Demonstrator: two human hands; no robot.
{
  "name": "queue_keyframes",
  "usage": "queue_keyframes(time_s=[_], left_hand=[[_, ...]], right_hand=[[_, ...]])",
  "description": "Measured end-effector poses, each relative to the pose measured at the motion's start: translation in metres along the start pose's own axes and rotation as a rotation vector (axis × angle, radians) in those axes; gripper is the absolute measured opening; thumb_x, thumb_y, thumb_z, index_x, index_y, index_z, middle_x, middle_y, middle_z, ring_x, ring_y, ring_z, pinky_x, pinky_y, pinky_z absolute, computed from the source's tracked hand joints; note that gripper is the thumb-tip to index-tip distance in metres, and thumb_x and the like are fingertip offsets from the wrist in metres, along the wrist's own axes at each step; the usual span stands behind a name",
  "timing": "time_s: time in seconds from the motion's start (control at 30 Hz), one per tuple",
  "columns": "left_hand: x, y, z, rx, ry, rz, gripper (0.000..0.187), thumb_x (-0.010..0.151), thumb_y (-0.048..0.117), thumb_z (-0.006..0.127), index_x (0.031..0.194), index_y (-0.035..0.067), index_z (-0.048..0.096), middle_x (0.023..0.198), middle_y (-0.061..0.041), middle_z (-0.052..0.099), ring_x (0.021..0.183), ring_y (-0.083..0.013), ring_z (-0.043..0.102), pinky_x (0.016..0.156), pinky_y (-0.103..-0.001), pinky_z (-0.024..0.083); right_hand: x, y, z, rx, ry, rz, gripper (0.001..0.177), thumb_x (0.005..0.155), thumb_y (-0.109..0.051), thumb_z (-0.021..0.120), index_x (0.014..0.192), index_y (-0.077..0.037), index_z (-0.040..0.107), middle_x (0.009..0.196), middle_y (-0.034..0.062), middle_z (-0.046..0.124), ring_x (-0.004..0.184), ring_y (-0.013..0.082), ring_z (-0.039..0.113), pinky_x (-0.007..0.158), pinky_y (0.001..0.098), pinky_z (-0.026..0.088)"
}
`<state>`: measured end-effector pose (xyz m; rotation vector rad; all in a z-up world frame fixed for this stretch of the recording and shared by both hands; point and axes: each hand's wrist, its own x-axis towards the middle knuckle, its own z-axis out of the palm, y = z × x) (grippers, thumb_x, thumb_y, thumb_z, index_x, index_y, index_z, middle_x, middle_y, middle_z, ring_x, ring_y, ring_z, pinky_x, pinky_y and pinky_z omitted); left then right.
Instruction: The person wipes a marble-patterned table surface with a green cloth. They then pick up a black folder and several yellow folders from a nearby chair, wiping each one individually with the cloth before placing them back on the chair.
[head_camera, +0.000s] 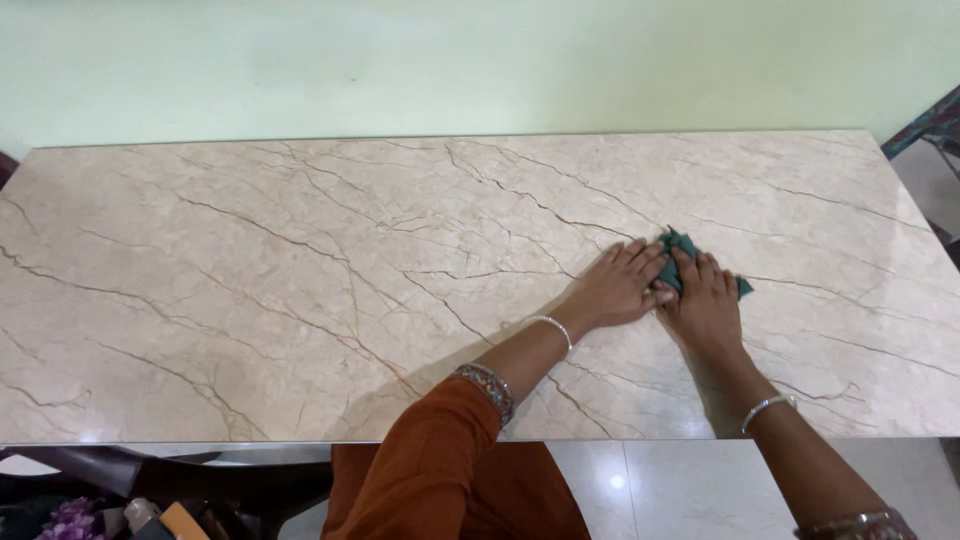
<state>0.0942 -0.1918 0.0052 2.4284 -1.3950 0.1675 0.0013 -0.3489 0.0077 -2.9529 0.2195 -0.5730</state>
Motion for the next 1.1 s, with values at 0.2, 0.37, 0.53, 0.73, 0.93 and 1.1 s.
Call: queue_keyframes(time_s=[0.2, 0.37, 0.53, 0.73, 0.93, 1.1], left_hand=[[-0.094, 0.029, -0.029, -0.066, -0.002, 0.134, 0.081, 0.102, 0.063, 0.033, 0.154, 0.002, 0.038, 0.165, -0.016, 0.032, 0.153, -0.0319, 0.025, 0.124, -0.048, 0.02], [-0.173, 0.027, -0.06, -0.129, 0.007, 0.143, 0.08, 0.1, 0.062, 0.041, 0.152, 0.001, 0.042, 0.164, -0.018, 0.036, 0.154, -0.0329, 0.029, 0.125, -0.048, 0.022], [-0.241, 0.013, -0.086, -0.121, 0.038, 0.094, 0.081, 0.1, 0.06, 0.048, 0.149, -0.003, 0.042, 0.161, -0.021, 0.038, 0.153, -0.0352, 0.031, 0.124, -0.049, 0.022], [-0.302, -0.015, -0.102, -0.098, 0.116, -0.043, 0.079, 0.096, 0.054, 0.055, 0.15, -0.002, 0.043, 0.16, -0.018, 0.041, 0.152, -0.0344, 0.031, 0.125, -0.048, 0.022], [-0.342, -0.052, -0.12, -0.07, 0.138, -0.125, 0.081, 0.096, 0.057, 0.057, 0.149, -0.003, 0.042, 0.16, -0.02, 0.038, 0.151, -0.0358, 0.03, 0.121, -0.05, 0.021], [-0.357, -0.09, -0.128, -0.045, 0.145, -0.203, 0.081, 0.095, 0.057, 0.057, 0.148, -0.002, 0.042, 0.159, -0.02, 0.039, 0.15, -0.0348, 0.03, 0.121, -0.049, 0.021]], right_hand=[[-0.083, -0.047, -0.024, -0.011, -0.034, -0.041, 0.07, 0.091, -0.044, 0.059, 0.15, -0.01, 0.043, 0.15, 0.0291, 0.045, 0.144, 0.0453, 0.04, 0.117, 0.0592, 0.028], [-0.121, -0.106, -0.029, -0.001, -0.071, -0.079, 0.07, 0.092, -0.046, 0.058, 0.149, -0.01, 0.041, 0.148, 0.0304, 0.043, 0.142, 0.0453, 0.038, 0.117, 0.0577, 0.027], [-0.139, -0.169, -0.032, 0.088, -0.107, -0.187, 0.068, 0.093, -0.041, 0.058, 0.149, -0.007, 0.039, 0.148, 0.0314, 0.041, 0.142, 0.0465, 0.036, 0.116, 0.0583, 0.026], [-0.13, -0.23, -0.021, 0.191, -0.156, -0.358, 0.07, 0.094, -0.042, 0.059, 0.15, -0.006, 0.037, 0.15, 0.0311, 0.037, 0.143, 0.0475, 0.034, 0.117, 0.0585, 0.024], [-0.109, -0.284, -0.01, 0.227, -0.22, -0.482, 0.071, 0.095, -0.039, 0.06, 0.151, -0.003, 0.034, 0.15, 0.0351, 0.034, 0.143, 0.0499, 0.03, 0.116, 0.0598, 0.022], [-0.079, -0.324, 0.002, 0.246, -0.227, -0.539, 0.072, 0.091, -0.036, 0.062, 0.151, -0.004, 0.036, 0.149, 0.0352, 0.036, 0.142, 0.0499, 0.033, 0.117, 0.0591, 0.023]])
